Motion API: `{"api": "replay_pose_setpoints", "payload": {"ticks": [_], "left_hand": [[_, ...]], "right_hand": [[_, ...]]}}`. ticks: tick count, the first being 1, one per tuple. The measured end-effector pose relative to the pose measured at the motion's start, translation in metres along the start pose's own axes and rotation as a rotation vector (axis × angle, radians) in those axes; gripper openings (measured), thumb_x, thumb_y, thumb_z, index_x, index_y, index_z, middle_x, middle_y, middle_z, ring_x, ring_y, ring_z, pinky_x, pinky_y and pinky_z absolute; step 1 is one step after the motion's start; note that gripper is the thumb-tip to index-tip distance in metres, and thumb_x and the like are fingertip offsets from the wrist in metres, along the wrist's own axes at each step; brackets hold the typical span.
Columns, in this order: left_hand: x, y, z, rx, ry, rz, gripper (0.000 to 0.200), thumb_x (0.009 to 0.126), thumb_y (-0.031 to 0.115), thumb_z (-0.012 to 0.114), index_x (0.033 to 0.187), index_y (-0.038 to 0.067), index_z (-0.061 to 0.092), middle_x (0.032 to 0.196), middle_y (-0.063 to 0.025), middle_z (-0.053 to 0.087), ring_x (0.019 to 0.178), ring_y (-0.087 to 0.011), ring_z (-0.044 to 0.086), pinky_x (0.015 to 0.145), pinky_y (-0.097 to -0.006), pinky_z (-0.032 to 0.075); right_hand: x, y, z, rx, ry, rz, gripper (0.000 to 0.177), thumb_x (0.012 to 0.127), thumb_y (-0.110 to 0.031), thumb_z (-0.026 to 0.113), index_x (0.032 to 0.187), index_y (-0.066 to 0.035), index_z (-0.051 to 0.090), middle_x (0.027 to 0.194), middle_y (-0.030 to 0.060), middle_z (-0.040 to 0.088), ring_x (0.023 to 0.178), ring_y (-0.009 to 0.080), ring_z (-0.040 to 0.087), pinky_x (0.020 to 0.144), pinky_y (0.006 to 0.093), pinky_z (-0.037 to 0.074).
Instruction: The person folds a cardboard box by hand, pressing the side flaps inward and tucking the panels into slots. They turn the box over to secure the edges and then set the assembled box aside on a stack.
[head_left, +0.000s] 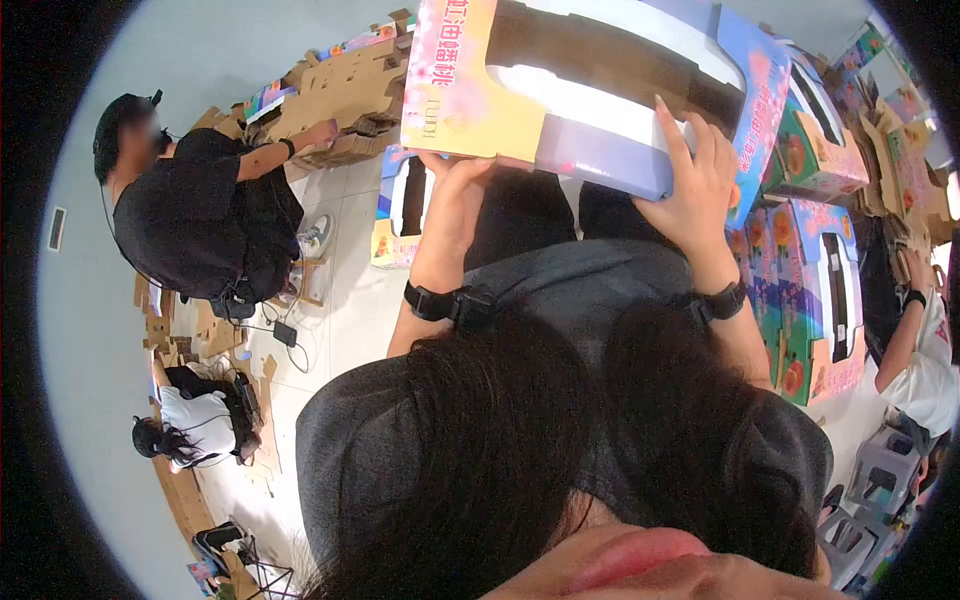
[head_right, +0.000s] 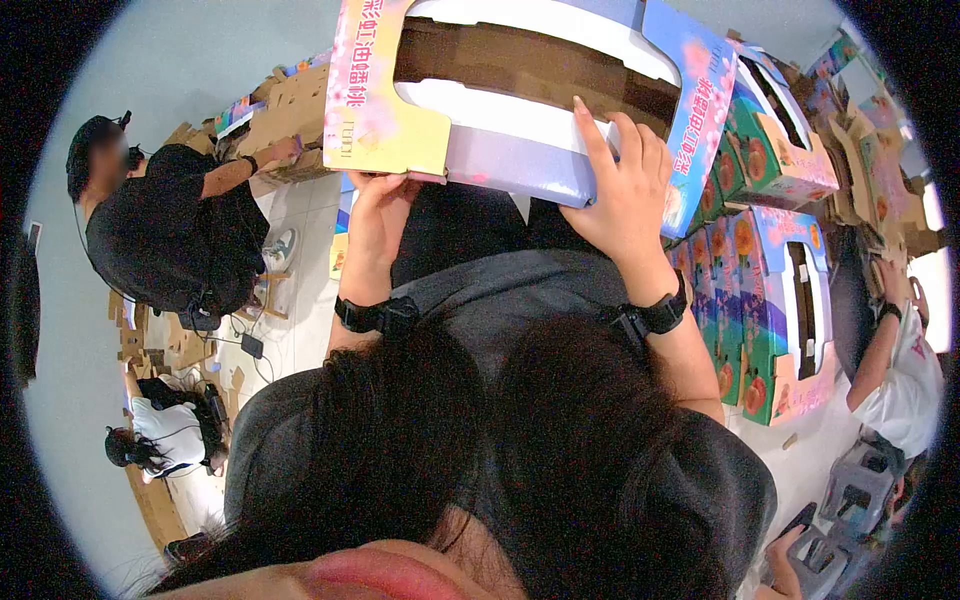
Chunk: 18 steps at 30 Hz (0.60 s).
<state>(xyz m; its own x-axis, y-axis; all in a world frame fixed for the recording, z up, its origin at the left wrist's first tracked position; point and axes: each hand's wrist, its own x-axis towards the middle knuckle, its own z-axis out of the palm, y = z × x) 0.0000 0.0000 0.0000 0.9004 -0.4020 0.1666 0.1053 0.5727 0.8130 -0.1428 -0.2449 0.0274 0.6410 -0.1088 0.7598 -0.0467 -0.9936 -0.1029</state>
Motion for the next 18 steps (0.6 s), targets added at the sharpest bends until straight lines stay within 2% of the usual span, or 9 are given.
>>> {"api": "replay_pose_setpoints", "payload": {"ticks": [2, 5, 14, 18], "left_hand": [[0.002, -0.001, -0.010, 0.058, -0.015, -0.017, 0.072, 0.080, -0.005, 0.061, 0.141, 0.020, 0.031, 0.139, -0.0100, 0.046, 0.127, -0.0269, 0.049, 0.109, -0.0457, 0.039], [0.004, -0.004, -0.013, 0.070, -0.031, -0.058, 0.071, 0.080, -0.006, 0.060, 0.140, 0.019, 0.032, 0.138, -0.0098, 0.046, 0.127, -0.0257, 0.049, 0.108, -0.0448, 0.039], [0.001, 0.004, -0.021, 0.137, -0.163, -0.043, 0.081, 0.083, -0.009, 0.067, 0.147, 0.020, 0.026, 0.134, -0.0076, 0.046, 0.124, -0.0218, 0.048, 0.108, -0.0400, 0.040], [0.001, 0.010, -0.014, 0.215, -0.218, 0.090, 0.088, 0.084, -0.012, 0.069, 0.149, 0.020, 0.018, 0.138, -0.0104, 0.044, 0.127, -0.0227, 0.048, 0.103, -0.0379, 0.045]], "right_hand": [[0.000, -0.004, 0.001, -0.005, 0.011, -0.003, 0.096, 0.058, -0.027, 0.084, 0.148, -0.024, 0.051, 0.127, 0.0131, 0.052, 0.119, 0.0364, 0.047, 0.107, 0.0497, 0.033], [-0.003, -0.002, 0.003, -0.029, 0.037, -0.013, 0.097, 0.057, -0.026, 0.085, 0.148, -0.024, 0.051, 0.127, 0.0133, 0.052, 0.118, 0.0364, 0.048, 0.106, 0.0497, 0.034], [-0.002, 0.000, 0.002, -0.005, 0.036, 0.000, 0.098, 0.056, -0.026, 0.086, 0.148, -0.023, 0.051, 0.127, 0.0132, 0.052, 0.118, 0.0364, 0.048, 0.105, 0.0496, 0.035], [-0.003, 0.002, 0.001, -0.002, 0.035, 0.022, 0.099, 0.056, -0.028, 0.086, 0.148, -0.021, 0.051, 0.128, 0.0134, 0.051, 0.118, 0.0364, 0.048, 0.105, 0.0492, 0.035]]}}
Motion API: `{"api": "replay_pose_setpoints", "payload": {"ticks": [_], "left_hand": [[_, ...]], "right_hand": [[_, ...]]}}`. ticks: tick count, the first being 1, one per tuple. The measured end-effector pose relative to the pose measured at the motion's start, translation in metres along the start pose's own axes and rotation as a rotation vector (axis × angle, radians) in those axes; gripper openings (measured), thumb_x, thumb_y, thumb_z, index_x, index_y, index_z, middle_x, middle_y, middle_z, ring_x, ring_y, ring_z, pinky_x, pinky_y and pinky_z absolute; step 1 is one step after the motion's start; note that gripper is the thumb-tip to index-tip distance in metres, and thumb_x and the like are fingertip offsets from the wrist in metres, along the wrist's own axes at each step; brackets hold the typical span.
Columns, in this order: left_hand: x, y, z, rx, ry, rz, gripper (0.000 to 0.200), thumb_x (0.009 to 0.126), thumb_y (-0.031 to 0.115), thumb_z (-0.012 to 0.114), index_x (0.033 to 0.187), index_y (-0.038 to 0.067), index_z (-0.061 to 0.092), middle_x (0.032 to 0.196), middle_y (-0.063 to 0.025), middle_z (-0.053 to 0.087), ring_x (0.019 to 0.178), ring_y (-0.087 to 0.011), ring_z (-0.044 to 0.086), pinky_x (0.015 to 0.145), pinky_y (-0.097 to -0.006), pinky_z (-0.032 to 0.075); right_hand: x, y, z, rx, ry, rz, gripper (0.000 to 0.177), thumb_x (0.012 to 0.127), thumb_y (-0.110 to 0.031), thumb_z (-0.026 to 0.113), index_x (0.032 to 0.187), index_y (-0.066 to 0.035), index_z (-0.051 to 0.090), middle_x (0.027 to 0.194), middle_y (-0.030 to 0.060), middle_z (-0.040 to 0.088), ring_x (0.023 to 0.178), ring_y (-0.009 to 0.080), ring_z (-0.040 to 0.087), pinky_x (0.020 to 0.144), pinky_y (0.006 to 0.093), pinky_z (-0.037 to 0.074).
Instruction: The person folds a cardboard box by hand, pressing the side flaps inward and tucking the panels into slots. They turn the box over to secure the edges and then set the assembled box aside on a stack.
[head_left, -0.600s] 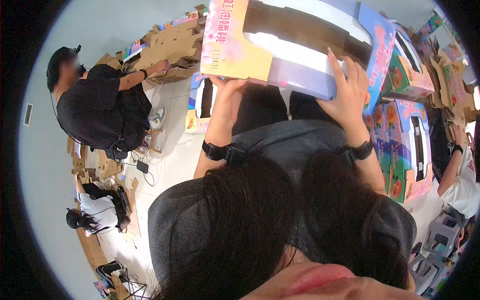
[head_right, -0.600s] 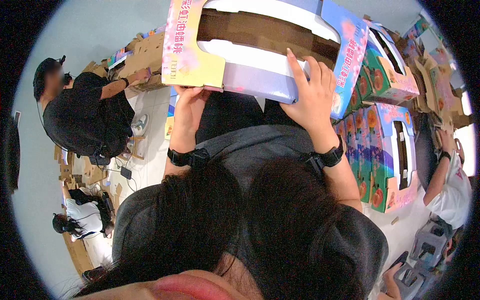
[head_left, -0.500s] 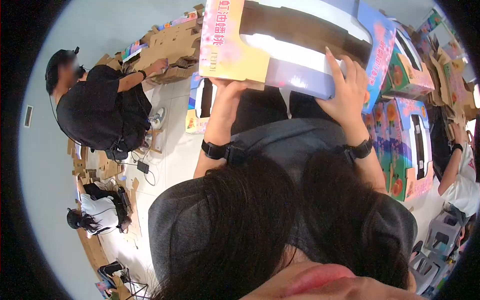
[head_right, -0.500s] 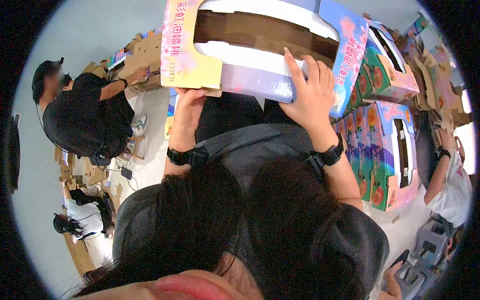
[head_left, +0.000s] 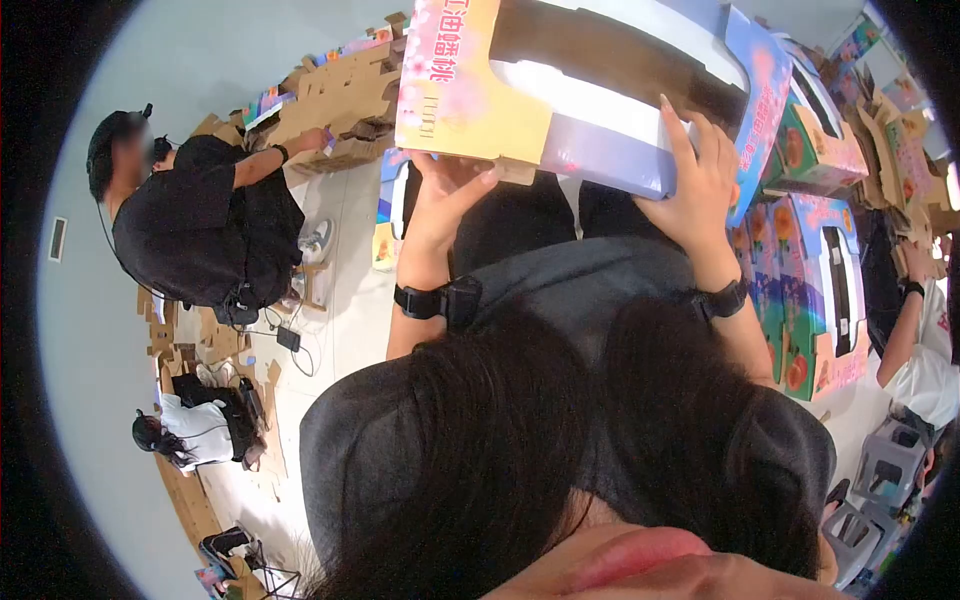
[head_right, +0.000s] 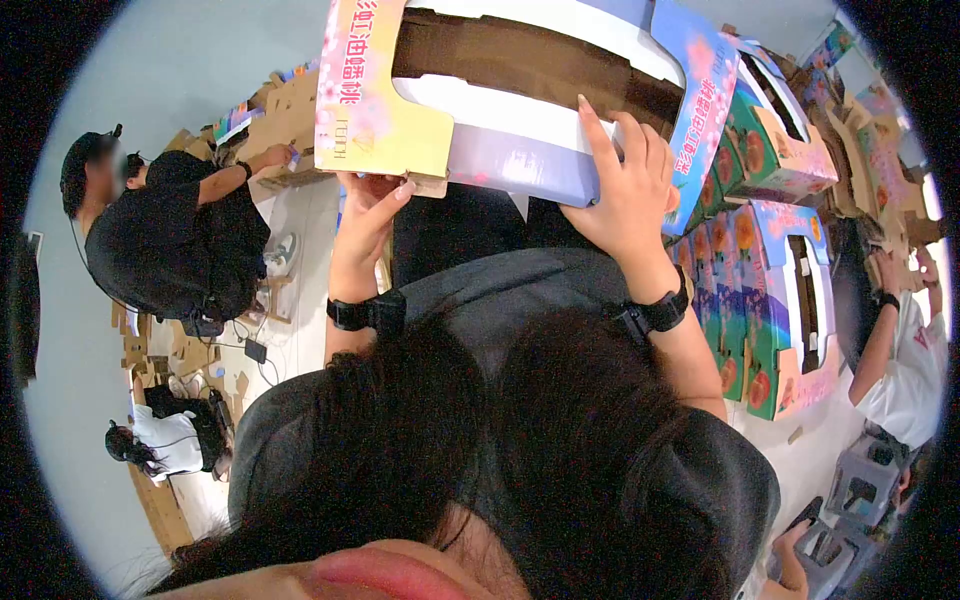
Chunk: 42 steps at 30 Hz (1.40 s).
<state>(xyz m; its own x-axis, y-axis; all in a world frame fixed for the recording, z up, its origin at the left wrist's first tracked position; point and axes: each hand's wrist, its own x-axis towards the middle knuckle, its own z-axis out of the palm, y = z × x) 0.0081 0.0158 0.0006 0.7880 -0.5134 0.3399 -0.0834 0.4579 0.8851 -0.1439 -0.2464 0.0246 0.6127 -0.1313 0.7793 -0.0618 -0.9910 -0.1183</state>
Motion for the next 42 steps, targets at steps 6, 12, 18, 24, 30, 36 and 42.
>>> {"api": "replay_pose_setpoints", "payload": {"ticks": [6, 12, 18, 24, 30, 36, 42], "left_hand": [[0.005, -0.011, 0.014, 0.150, 0.091, 0.187, 0.107, 0.084, -0.009, 0.071, 0.154, 0.017, -0.005, 0.145, -0.0169, 0.040, 0.130, -0.0251, 0.049, 0.090, -0.0333, 0.053], [-0.003, -0.032, 0.010, 0.266, 0.119, 0.306, 0.125, 0.087, 0.006, 0.075, 0.153, 0.011, -0.031, 0.153, -0.0195, 0.031, 0.130, -0.0273, 0.047, 0.091, -0.0338, 0.052], [-0.005, -0.027, 0.011, 0.133, 0.137, 0.157, 0.117, 0.092, 0.014, 0.072, 0.153, 0.008, -0.028, 0.157, -0.0206, 0.022, 0.138, -0.0276, 0.035, 0.112, -0.0418, 0.036], [0.002, -0.008, 0.039, 0.153, 0.215, 0.018, 0.099, 0.086, 0.004, 0.078, 0.147, 0.008, 0.000, 0.148, -0.0189, 0.030, 0.138, -0.0252, 0.036, 0.115, -0.0415, 0.033], [0.007, -0.020, 0.028, 0.154, 0.229, 0.003, 0.096, 0.083, 0.006, 0.081, 0.144, 0.009, 0.007, 0.143, -0.0166, 0.036, 0.133, -0.0233, 0.042, 0.112, -0.0396, 0.037], [0.007, -0.029, 0.026, 0.134, 0.277, 0.024, 0.107, 0.080, 0.014, 0.086, 0.149, 0.013, 0.005, 0.141, -0.0148, 0.039, 0.130, -0.0246, 0.044, 0.107, -0.0414, 0.042], [0.005, -0.018, 0.010, 0.224, -0.113, 0.076, 0.132, 0.081, 0.003, 0.082, 0.147, 0.014, -0.032, 0.152, -0.0179, 0.027, 0.132, -0.0289, 0.043, 0.108, -0.0430, 0.039]], "right_hand": [[0.003, 0.007, -0.004, 0.049, 0.000, 0.026, 0.100, 0.054, -0.028, 0.086, 0.148, -0.019, 0.051, 0.128, 0.0140, 0.052, 0.119, 0.0366, 0.048, 0.105, 0.0481, 0.036], [0.004, 0.012, -0.008, 0.082, -0.025, 0.018, 0.102, 0.053, -0.028, 0.087, 0.148, -0.019, 0.051, 0.129, 0.0142, 0.052, 0.119, 0.0366, 0.049, 0.104, 0.0474, 0.036], [0.002, 0.008, -0.006, 0.053, -0.043, 0.000, 0.101, 0.053, -0.026, 0.086, 0.148, -0.021, 0.051, 0.129, 0.0138, 0.052, 0.119, 0.0365, 0.049, 0.105, 0.0482, 0.036], [0.004, 0.000, -0.006, 0.003, -0.066, -0.028, 0.098, 0.055, -0.024, 0.084, 0.147, -0.022, 0.052, 0.128, 0.0135, 0.052, 0.118, 0.0360, 0.049, 0.105, 0.0487, 0.035], [0.005, -0.001, -0.002, -0.032, -0.054, -0.037, 0.095, 0.057, -0.024, 0.083, 0.147, -0.022, 0.052, 0.127, 0.0135, 0.053, 0.118, 0.0354, 0.049, 0.104, 0.0486, 0.036], [0.006, 0.000, -0.003, -0.034, -0.067, -0.035, 0.096, 0.057, -0.025, 0.083, 0.148, -0.022, 0.051, 0.128, 0.0140, 0.052, 0.118, 0.0359, 0.049, 0.104, 0.0487, 0.036], [0.008, 0.006, -0.004, -0.004, -0.074, -0.015, 0.100, 0.056, -0.027, 0.084, 0.149, -0.020, 0.048, 0.130, 0.0145, 0.052, 0.119, 0.0373, 0.048, 0.105, 0.0494, 0.036]]}}
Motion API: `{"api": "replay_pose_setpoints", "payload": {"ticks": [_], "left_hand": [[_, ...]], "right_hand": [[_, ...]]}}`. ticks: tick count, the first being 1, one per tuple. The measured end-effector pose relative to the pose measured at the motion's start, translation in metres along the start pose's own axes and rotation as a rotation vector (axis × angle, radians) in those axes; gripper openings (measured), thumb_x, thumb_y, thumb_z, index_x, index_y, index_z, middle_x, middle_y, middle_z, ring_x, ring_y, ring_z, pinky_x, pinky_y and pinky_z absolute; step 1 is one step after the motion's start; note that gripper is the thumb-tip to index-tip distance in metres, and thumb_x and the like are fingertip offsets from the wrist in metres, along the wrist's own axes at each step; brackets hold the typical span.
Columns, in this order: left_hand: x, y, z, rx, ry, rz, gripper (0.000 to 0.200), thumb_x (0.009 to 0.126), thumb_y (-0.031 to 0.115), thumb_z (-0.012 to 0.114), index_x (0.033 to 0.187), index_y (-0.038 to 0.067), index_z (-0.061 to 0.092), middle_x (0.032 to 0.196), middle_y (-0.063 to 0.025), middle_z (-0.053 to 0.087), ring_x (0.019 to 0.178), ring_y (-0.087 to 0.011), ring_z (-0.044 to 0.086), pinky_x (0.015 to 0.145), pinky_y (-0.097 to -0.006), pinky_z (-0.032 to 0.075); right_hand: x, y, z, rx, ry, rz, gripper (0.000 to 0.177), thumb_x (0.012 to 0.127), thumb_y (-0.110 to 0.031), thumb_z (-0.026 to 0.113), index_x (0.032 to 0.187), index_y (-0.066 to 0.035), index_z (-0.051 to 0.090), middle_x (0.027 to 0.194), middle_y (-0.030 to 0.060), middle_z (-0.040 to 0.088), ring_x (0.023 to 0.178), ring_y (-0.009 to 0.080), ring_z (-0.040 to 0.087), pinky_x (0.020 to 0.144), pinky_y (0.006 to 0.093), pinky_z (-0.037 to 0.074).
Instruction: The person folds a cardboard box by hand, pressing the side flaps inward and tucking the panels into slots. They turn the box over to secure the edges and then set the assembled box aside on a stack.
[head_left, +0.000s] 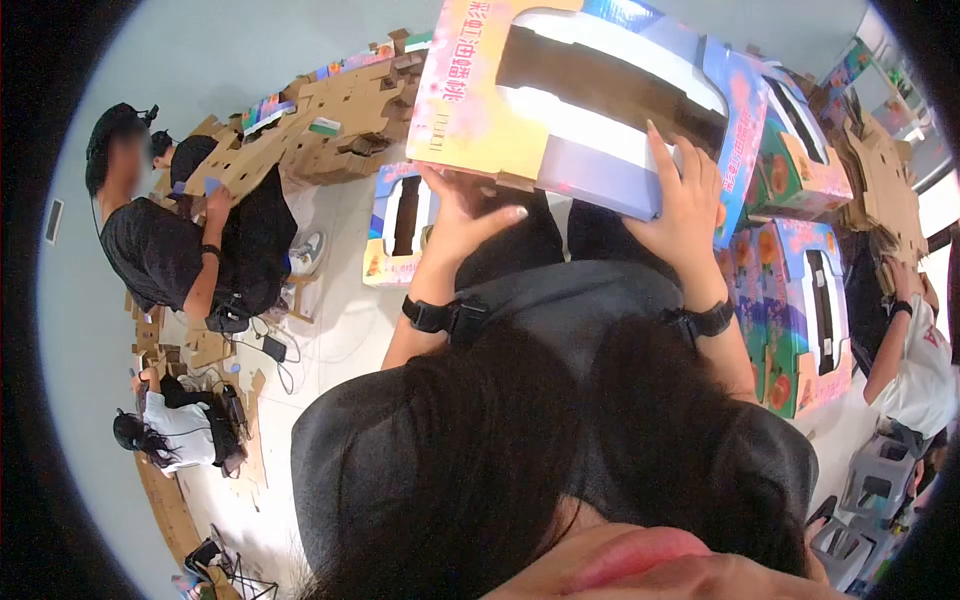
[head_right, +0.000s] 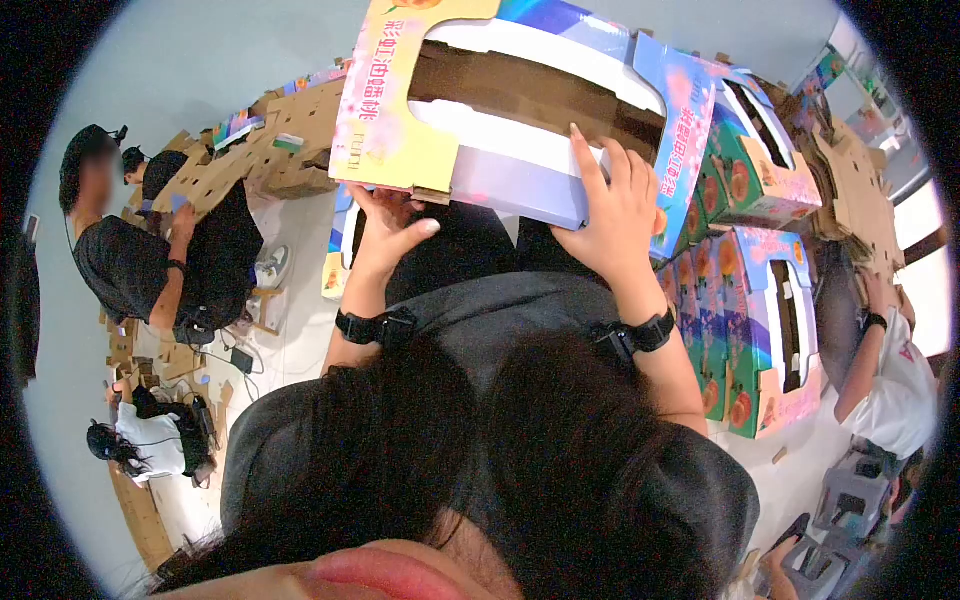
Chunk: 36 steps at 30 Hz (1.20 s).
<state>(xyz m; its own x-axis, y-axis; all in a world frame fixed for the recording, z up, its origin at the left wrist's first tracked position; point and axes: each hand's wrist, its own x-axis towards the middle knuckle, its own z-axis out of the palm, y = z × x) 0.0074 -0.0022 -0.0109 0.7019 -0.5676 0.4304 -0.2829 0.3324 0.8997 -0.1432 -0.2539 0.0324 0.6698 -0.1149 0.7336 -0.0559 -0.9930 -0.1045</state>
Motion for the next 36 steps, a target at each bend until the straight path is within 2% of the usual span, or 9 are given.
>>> {"api": "replay_pose_setpoints", "payload": {"ticks": [3, 4, 7, 8, 12, 16, 22, 31, 36], "left_hand": [[-0.002, -0.011, -0.002, 0.187, 0.050, 0.085, 0.142, 0.079, 0.005, 0.084, 0.144, 0.015, -0.042, 0.154, -0.0183, 0.025, 0.130, -0.0286, 0.044, 0.104, -0.0413, 0.042], [-0.003, -0.015, 0.004, 0.156, 0.131, 0.168, 0.121, 0.082, 0.011, 0.083, 0.153, 0.016, -0.016, 0.145, -0.0154, 0.036, 0.125, -0.0251, 0.048, 0.094, -0.0397, 0.048], [0.003, -0.016, 0.012, -0.126, 0.380, -0.040, 0.100, 0.091, 0.016, 0.074, 0.153, 0.017, -0.004, 0.143, -0.0133, 0.038, 0.124, -0.0228, 0.049, 0.093, -0.0404, 0.049], [0.002, -0.013, 0.010, -0.222, 0.449, -0.208, 0.081, 0.097, 0.022, 0.067, 0.151, 0.019, 0.007, 0.141, -0.0110, 0.042, 0.122, -0.0194, 0.051, 0.094, -0.0396, 0.048], [0.002, -0.016, 0.022, -0.144, 0.562, -0.161, 0.079, 0.094, 0.025, 0.073, 0.146, 0.022, 0.014, 0.133, -0.0073, 0.046, 0.113, -0.0155, 0.053, 0.092, -0.0355, 0.046], [0.003, -0.010, 0.016, -0.151, 0.530, -0.247, 0.082, 0.090, 0.028, 0.077, 0.143, 0.021, 0.016, 0.130, -0.0057, 0.047, 0.110, -0.0132, 0.053, 0.088, -0.0330, 0.046], [0.005, -0.017, 0.015, -0.111, 0.562, -0.265, 0.088, 0.088, 0.032, 0.080, 0.144, 0.019, 0.013, 0.129, -0.0043, 0.049, 0.106, -0.0106, 0.053, 0.082, -0.0286, 0.044], [0.004, -0.002, 0.022, -0.116, 0.526, -0.343, 0.093, 0.089, 0.033, 0.079, 0.147, 0.017, 0.008, 0.128, -0.0053, 0.052, 0.105, -0.0114, 0.056, 0.077, -0.0261, 0.043], [0.004, -0.005, 0.022, -0.133, 0.535, -0.386, 0.101, 0.089, 0.033, 0.079, 0.150, 0.011, 0.001, 0.133, -0.0076, 0.052, 0.113, -0.0133, 0.055, 0.083, -0.0282, 0.043]], "right_hand": [[0.003, 0.003, -0.002, 0.026, -0.004, -0.001, 0.101, 0.055, -0.027, 0.084, 0.150, -0.019, 0.048, 0.130, 0.0148, 0.052, 0.119, 0.0377, 0.048, 0.105, 0.0497, 0.036], [0.004, 0.003, -0.003, 0.024, -0.014, 0.000, 0.101, 0.055, -0.027, 0.084, 0.149, -0.018, 0.048, 0.130, 0.0148, 0.051, 0.119, 0.0377, 0.048, 0.105, 0.0498, 0.036], [0.003, 0.000, -0.003, -0.003, -0.025, -0.008, 0.101, 0.055, -0.026, 0.084, 0.149, -0.018, 0.048, 0.129, 0.0151, 0.052, 0.119, 0.0378, 0.048, 0.105, 0.0500, 0.036], [0.003, -0.003, -0.004, -0.010, -0.028, -0.012, 0.101, 0.055, -0.026, 0.083, 0.149, -0.019, 0.048, 0.129, 0.0152, 0.052, 0.119, 0.0377, 0.048, 0.105, 0.0500, 0.036], [0.001, -0.004, -0.004, -0.030, -0.039, -0.031, 0.099, 0.055, -0.024, 0.083, 0.148, -0.019, 0.049, 0.130, 0.0157, 0.052, 0.120, 0.0375, 0.048, 0.105, 0.0506, 0.035], [0.003, -0.004, -0.004, -0.061, -0.068, -0.060, 0.096, 0.059, -0.033, 0.084, 0.148, -0.017, 0.050, 0.132, 0.0165, 0.052, 0.122, 0.0377, 0.048, 0.106, 0.0512, 0.034], [0.015, -0.007, -0.010, -0.007, -0.059, -0.128, 0.103, 0.065, -0.063, 0.080, 0.147, -0.009, 0.049, 0.137, 0.0183, 0.052, 0.131, 0.0387, 0.045, 0.115, 0.0555, 0.027], [0.041, -0.055, 0.024, 0.203, -0.160, -0.221, 0.109, 0.068, -0.066, 0.077, 0.152, -0.008, 0.040, 0.146, 0.0213, 0.048, 0.141, 0.0379, 0.041, 0.118, 0.0588, 0.022], [0.046, -0.055, 0.049, 0.162, -0.105, -0.190, 0.102, 0.072, -0.067, 0.074, 0.148, -0.005, 0.044, 0.137, 0.0229, 0.052, 0.130, 0.0378, 0.049, 0.115, 0.0592, 0.026]]}}
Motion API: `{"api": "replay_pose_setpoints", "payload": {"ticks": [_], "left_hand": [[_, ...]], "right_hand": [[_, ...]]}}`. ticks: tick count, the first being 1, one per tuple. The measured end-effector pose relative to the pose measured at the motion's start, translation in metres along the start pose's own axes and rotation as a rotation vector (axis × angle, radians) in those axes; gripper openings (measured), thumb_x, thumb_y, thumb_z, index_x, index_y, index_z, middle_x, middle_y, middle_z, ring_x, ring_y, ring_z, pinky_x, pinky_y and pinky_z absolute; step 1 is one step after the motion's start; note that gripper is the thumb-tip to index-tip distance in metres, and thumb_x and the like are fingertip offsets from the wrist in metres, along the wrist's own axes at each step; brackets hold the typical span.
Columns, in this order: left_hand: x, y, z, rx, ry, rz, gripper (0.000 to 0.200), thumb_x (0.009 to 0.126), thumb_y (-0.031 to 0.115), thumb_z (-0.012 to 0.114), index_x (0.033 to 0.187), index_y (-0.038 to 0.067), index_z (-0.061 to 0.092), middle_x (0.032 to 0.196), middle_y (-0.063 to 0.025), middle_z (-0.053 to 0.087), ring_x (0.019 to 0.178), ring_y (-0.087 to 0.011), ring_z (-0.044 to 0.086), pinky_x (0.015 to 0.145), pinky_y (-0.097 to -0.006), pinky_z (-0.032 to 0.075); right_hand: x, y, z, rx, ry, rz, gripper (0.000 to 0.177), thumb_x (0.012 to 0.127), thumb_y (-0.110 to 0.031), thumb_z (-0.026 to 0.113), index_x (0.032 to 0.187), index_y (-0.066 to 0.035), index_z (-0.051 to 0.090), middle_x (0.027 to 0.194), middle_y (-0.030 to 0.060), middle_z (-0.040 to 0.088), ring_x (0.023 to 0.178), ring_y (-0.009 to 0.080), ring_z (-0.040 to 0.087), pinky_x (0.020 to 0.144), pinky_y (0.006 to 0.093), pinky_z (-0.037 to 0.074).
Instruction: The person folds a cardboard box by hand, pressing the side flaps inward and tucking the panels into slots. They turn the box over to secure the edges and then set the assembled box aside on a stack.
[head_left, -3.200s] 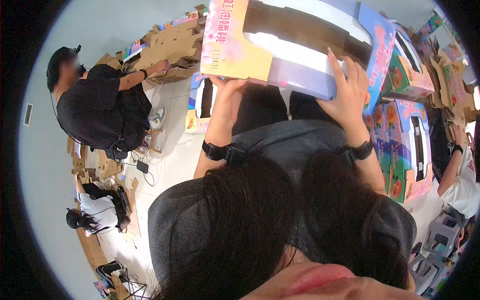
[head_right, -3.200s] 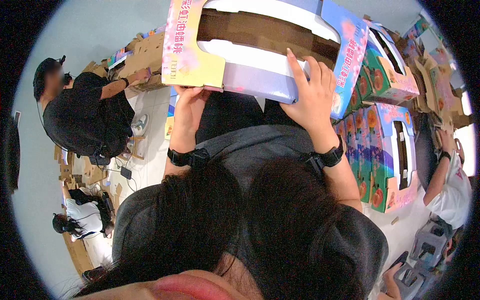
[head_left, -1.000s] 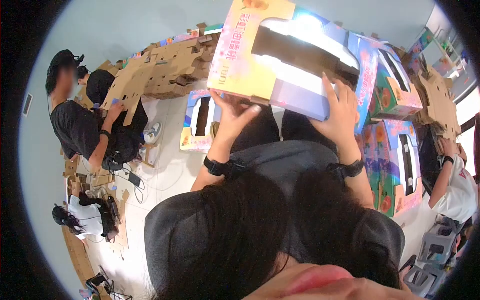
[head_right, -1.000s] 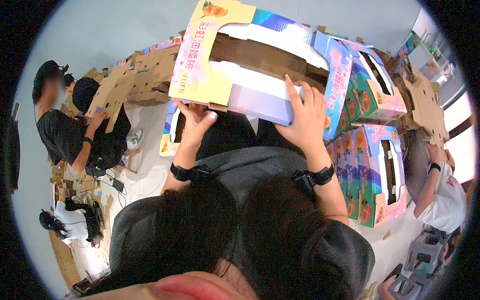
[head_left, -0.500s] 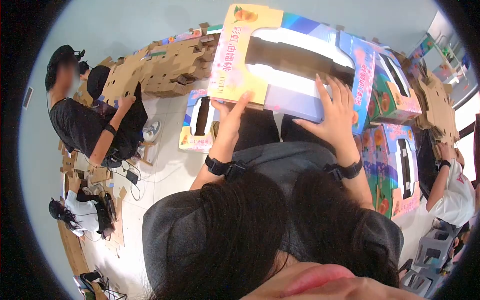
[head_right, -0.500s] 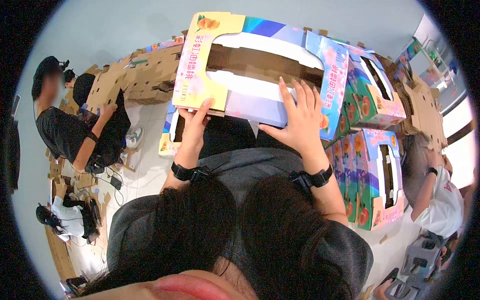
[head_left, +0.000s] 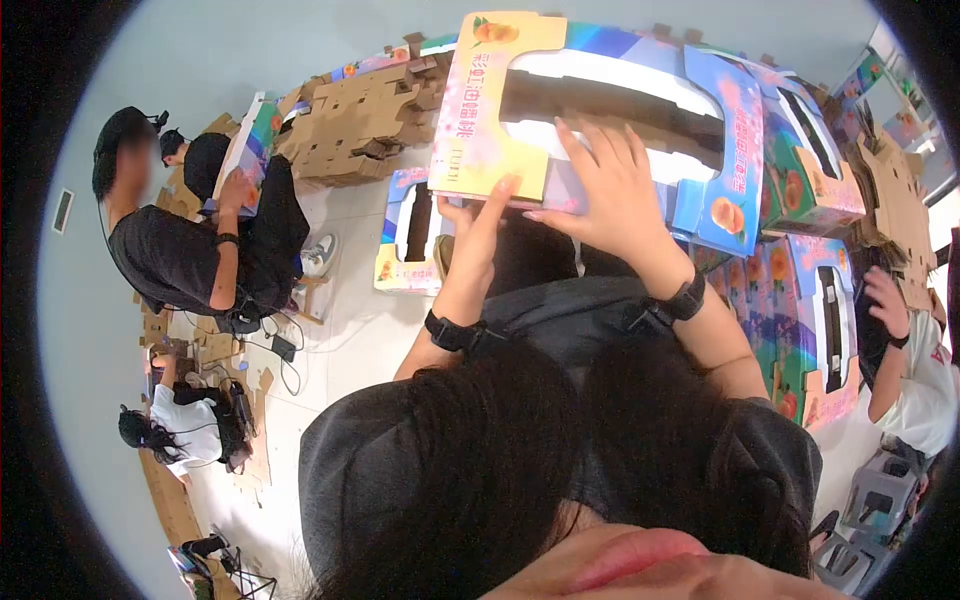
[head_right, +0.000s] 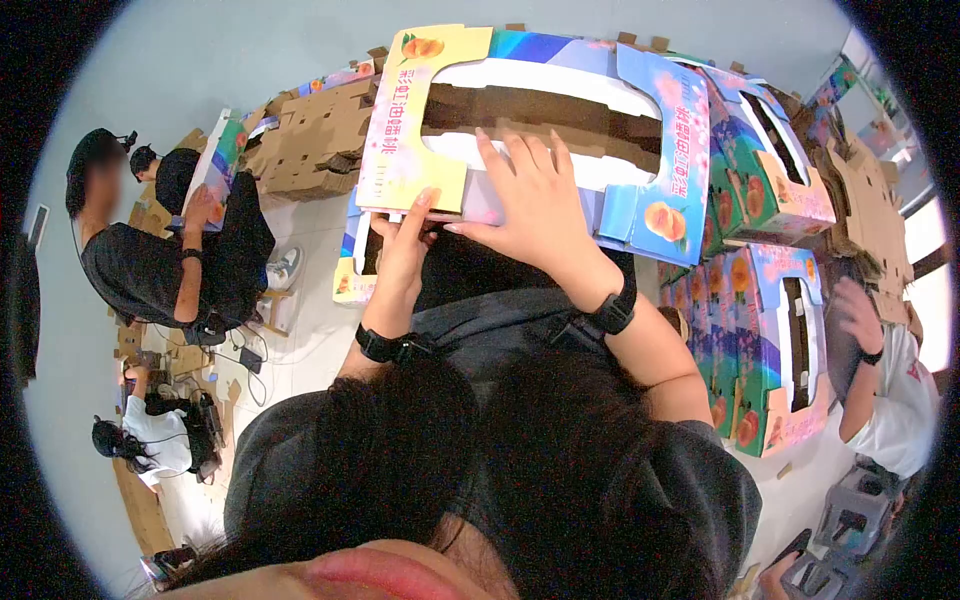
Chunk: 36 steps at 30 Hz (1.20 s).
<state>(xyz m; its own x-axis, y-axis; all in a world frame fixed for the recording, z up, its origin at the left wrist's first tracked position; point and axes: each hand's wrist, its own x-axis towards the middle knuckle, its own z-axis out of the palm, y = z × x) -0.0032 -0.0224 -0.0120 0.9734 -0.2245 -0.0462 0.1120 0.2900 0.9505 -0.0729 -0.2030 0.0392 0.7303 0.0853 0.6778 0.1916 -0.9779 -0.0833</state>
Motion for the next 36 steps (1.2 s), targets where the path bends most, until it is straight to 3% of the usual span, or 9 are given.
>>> {"api": "replay_pose_setpoints", "payload": {"ticks": [1, 4, 10, 13, 16, 22, 25, 31, 36], "left_hand": [[-0.001, 0.001, 0.001, -0.010, 0.018, -0.013, 0.106, 0.089, 0.033, 0.079, 0.151, 0.009, -0.003, 0.135, -0.0082, 0.053, 0.117, -0.0138, 0.054, 0.086, -0.0284, 0.043], [0.000, 0.000, 0.002, -0.015, 0.026, -0.008, 0.092, 0.089, 0.036, 0.077, 0.147, 0.017, 0.008, 0.129, -0.0077, 0.052, 0.108, -0.0132, 0.055, 0.082, -0.0317, 0.044], [-0.004, 0.004, -0.003, -0.016, -0.020, -0.066, 0.096, 0.089, 0.035, 0.077, 0.149, 0.019, 0.003, 0.133, -0.0071, 0.049, 0.112, -0.0154, 0.053, 0.086, -0.0358, 0.042], [-0.007, 0.008, -0.006, 0.028, -0.115, -0.033, 0.119, 0.086, 0.031, 0.080, 0.150, 0.005, -0.017, 0.135, -0.0100, 0.053, 0.118, -0.0163, 0.054, 0.090, -0.0318, 0.043], [-0.004, 0.004, -0.003, 0.041, -0.096, -0.048, 0.121, 0.085, 0.030, 0.081, 0.150, 0.004, -0.018, 0.135, -0.0097, 0.054, 0.119, -0.0166, 0.054, 0.092, -0.0329, 0.043], [-0.001, 0.007, -0.002, 0.040, -0.155, -0.047, 0.112, 0.083, 0.030, 0.082, 0.149, 0.007, -0.005, 0.132, -0.0093, 0.055, 0.116, -0.0153, 0.055, 0.089, -0.0316, 0.043], [-0.001, 0.008, -0.004, 0.021, -0.116, -0.054, 0.087, 0.086, 0.026, 0.080, 0.142, 0.020, 0.013, 0.130, -0.0069, 0.053, 0.112, -0.0161, 0.056, 0.087, -0.0358, 0.044], [0.000, 0.010, -0.003, -0.030, -0.144, -0.083, 0.080, 0.086, 0.024, 0.080, 0.140, 0.021, 0.020, 0.127, -0.0038, 0.056, 0.110, -0.0158, 0.057, 0.087, -0.0361, 0.044], [0.008, 0.001, -0.010, -0.087, -0.170, -0.129, 0.052, 0.091, 0.024, 0.074, 0.133, 0.017, 0.045, 0.118, -0.0023, 0.061, 0.104, -0.0153, 0.059, 0.084, -0.0352, 0.046]], "right_hand": [[0.000, 0.000, 0.001, -0.009, -0.012, -0.001, 0.101, 0.073, -0.067, 0.073, 0.147, -0.004, 0.045, 0.135, 0.0231, 0.053, 0.128, 0.0374, 0.050, 0.115, 0.0593, 0.027], [-0.001, -0.002, -0.001, -0.054, -0.021, -0.002, 0.098, 0.075, -0.066, 0.072, 0.146, -0.003, 0.045, 0.128, 0.0233, 0.055, 0.122, 0.0373, 0.052, 0.112, 0.0593, 0.030], [-0.005, -0.010, -0.003, -0.105, 0.016, -0.012, 0.095, 0.079, -0.066, 0.067, 0.146, -0.002, 0.045, 0.127, 0.0238, 0.055, 0.119, 0.0398, 0.053, 0.110, 0.0584, 0.032], [-0.006, -0.012, -0.003, -0.121, 0.032, -0.013, 0.095, 0.080, -0.067, 0.066, 0.146, -0.002, 0.045, 0.127, 0.0236, 0.055, 0.118, 0.0397, 0.052, 0.109, 0.0583, 0.032], [-0.008, -0.008, -0.001, -0.119, 0.033, -0.005, 0.096, 0.080, -0.068, 0.066, 0.146, -0.002, 0.046, 0.126, 0.0231, 0.055, 0.119, 0.0389, 0.052, 0.109, 0.0583, 0.033], [-0.008, -0.006, 0.000, -0.095, 0.038, -0.009, 0.096, 0.079, -0.068, 0.067, 0.146, -0.003, 0.046, 0.124, 0.0225, 0.056, 0.116, 0.0384, 0.054, 0.109, 0.0580, 0.033], [-0.006, -0.011, -0.003, -0.095, 0.048, -0.013, 0.096, 0.079, -0.069, 0.066, 0.146, -0.003, 0.047, 0.124, 0.0225, 0.056, 0.115, 0.0386, 0.054, 0.108, 0.0579, 0.034], [-0.008, -0.009, 0.003, -0.110, 0.055, 0.006, 0.093, 0.081, -0.070, 0.064, 0.144, -0.003, 0.049, 0.124, 0.0234, 0.056, 0.115, 0.0394, 0.054, 0.108, 0.0584, 0.034], [-0.009, -0.010, 0.004, -0.125, 0.056, 0.000, 0.092, 0.083, -0.069, 0.063, 0.145, -0.003, 0.049, 0.125, 0.0242, 0.056, 0.116, 0.0398, 0.053, 0.109, 0.0588, 0.033]]}}
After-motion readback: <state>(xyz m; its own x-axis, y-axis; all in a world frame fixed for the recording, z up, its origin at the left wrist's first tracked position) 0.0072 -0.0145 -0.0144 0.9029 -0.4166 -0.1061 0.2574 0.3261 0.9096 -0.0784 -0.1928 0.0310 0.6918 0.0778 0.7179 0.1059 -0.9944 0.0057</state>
